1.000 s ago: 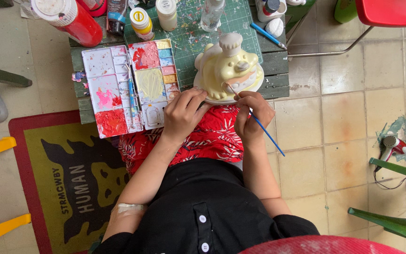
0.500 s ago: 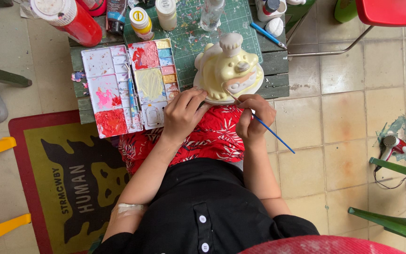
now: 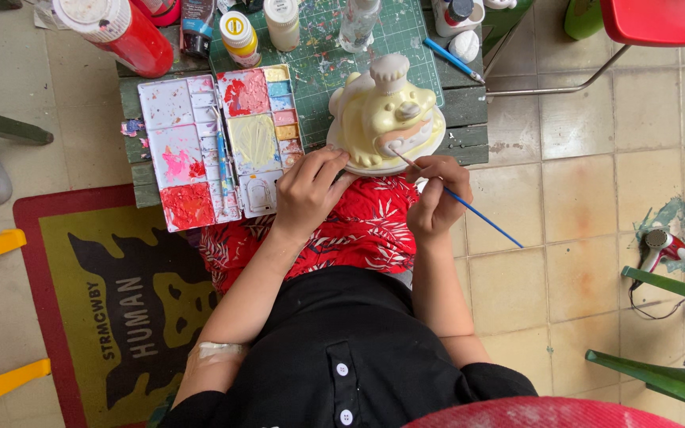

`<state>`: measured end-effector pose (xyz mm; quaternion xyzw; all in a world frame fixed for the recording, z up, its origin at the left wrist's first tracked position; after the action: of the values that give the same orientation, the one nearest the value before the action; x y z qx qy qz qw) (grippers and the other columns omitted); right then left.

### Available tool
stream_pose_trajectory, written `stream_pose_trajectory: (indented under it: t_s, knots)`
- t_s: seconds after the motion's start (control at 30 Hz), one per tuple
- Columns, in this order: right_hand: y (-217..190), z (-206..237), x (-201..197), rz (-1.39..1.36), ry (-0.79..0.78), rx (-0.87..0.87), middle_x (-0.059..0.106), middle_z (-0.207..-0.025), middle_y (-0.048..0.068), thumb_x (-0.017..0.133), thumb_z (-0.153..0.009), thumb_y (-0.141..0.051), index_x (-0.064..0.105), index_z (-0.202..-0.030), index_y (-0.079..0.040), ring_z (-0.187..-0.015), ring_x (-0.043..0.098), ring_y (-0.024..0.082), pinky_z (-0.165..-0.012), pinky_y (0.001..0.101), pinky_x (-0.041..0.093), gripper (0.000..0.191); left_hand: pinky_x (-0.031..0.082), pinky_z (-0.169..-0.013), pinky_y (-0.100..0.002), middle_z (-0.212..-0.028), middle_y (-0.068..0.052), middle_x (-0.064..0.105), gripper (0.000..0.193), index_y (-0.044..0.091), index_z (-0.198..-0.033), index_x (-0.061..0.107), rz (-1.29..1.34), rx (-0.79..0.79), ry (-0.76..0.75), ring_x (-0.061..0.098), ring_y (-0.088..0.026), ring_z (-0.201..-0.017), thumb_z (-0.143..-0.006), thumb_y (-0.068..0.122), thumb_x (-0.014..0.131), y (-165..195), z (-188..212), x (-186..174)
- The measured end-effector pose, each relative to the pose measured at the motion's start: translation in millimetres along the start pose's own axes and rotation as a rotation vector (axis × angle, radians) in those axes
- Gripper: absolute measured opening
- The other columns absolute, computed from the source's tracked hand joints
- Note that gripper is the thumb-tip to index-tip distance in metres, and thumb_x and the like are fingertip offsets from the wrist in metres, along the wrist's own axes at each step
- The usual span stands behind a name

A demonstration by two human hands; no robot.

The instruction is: The person sits on a floor mat and paints a ceramic chef-bear figurine with a brush. They dip the brush into red, black and yellow paint containers, load paint onto a palette, steady the figurine with one hand, and paint details on its face and body.

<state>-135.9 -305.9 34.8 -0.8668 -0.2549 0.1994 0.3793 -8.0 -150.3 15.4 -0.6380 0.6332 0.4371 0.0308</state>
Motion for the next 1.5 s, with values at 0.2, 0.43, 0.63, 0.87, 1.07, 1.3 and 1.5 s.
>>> stream_pose_trajectory:
  t_s: [0.2, 0.43, 0.63, 0.87, 1.07, 1.3, 1.5]
  knots:
    - [12.0, 4.5, -7.4, -0.008, 0.042, 0.033, 0.063, -0.100, 0.019, 0.040, -0.113, -0.008, 0.048, -0.113, 0.000, -0.079, 0.064, 0.021, -0.077, 0.0314, 0.054, 0.011, 0.061, -0.086, -0.036, -0.108, -0.005, 0.068, 0.035, 0.006, -0.110, 0.071, -0.003, 0.010, 0.010, 0.073, -0.026, -0.103, -0.080, 0.009, 0.089, -0.2, -0.1, -0.2]
    - [17.2, 9.4, -5.5, -0.122, 0.050, 0.094, 0.063, -0.099, 0.018, 0.039, -0.111, -0.008, 0.047, -0.111, 0.000, -0.079, 0.064, 0.019, -0.075, 0.0300, 0.055, 0.011, 0.061, -0.085, -0.036, -0.108, -0.005, 0.069, 0.035, 0.007, -0.110, 0.072, -0.010, 0.003, 0.005, 0.073, -0.025, -0.102, -0.079, 0.009, 0.089, -0.3, 0.0, -0.6]
    - [19.4, 7.9, 0.9, -0.077, 0.020, 0.120, 0.062, -0.103, 0.017, 0.040, -0.113, -0.008, 0.048, -0.114, 0.002, -0.081, 0.064, 0.018, -0.079, 0.0323, 0.056, 0.013, 0.061, -0.086, -0.036, -0.108, -0.005, 0.069, 0.036, 0.006, -0.110, 0.072, -0.011, 0.003, 0.005, 0.073, -0.025, -0.102, -0.078, 0.010, 0.090, 0.0, -0.4, -2.3]
    - [29.7, 10.5, -16.1, -0.148, 0.160, 0.200, 0.066, -0.098, 0.013, 0.041, -0.116, -0.015, 0.049, -0.114, -0.003, -0.073, 0.063, 0.013, -0.068, 0.0258, 0.049, 0.014, 0.061, -0.084, -0.036, -0.107, -0.005, 0.070, 0.036, 0.006, -0.109, 0.072, -0.002, 0.005, 0.013, 0.073, -0.025, -0.100, -0.078, 0.009, 0.090, 0.5, -1.6, -3.1]
    - [40.7, 7.3, -15.8, -0.133, 0.163, 0.273, 0.066, -0.094, 0.013, 0.042, -0.116, -0.017, 0.050, -0.114, -0.003, -0.067, 0.057, 0.010, -0.063, 0.0239, 0.042, 0.016, 0.061, -0.084, -0.035, -0.107, -0.005, 0.070, 0.036, 0.006, -0.108, 0.072, 0.001, 0.000, 0.009, 0.073, -0.024, -0.099, -0.078, 0.010, 0.090, 0.3, -1.6, -3.8]
    - [40.0, 9.3, -17.7, -0.181, 0.153, 0.289, 0.066, -0.093, 0.011, 0.043, -0.118, -0.020, 0.050, -0.114, -0.004, -0.069, 0.061, 0.012, -0.060, 0.0217, 0.042, 0.019, 0.061, -0.084, -0.035, -0.107, -0.005, 0.070, 0.036, 0.006, -0.108, 0.072, 0.002, 0.003, 0.006, 0.073, -0.024, -0.098, -0.077, 0.009, 0.090, 0.3, -1.3, -3.8]
    - [50.1, 6.6, -24.5, -0.217, 0.236, 0.305, 0.064, -0.099, 0.011, 0.044, -0.117, -0.021, 0.050, -0.113, -0.002, -0.079, 0.067, 0.015, -0.062, 0.0251, 0.048, 0.020, 0.061, -0.084, -0.035, -0.108, -0.005, 0.070, 0.037, 0.006, -0.108, 0.072, 0.001, -0.002, 0.002, 0.073, -0.024, -0.099, -0.076, 0.008, 0.090, -1.3, -1.7, -4.2]
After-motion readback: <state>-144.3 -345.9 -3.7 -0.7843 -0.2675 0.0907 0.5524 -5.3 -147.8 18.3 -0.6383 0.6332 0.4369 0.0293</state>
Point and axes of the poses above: each hand's wrist, its own z-axis away from the middle knuckle, its own x-axis out of the palm, y = z × x, the point moved 10 cm from there along -z, towards the middle knuckle
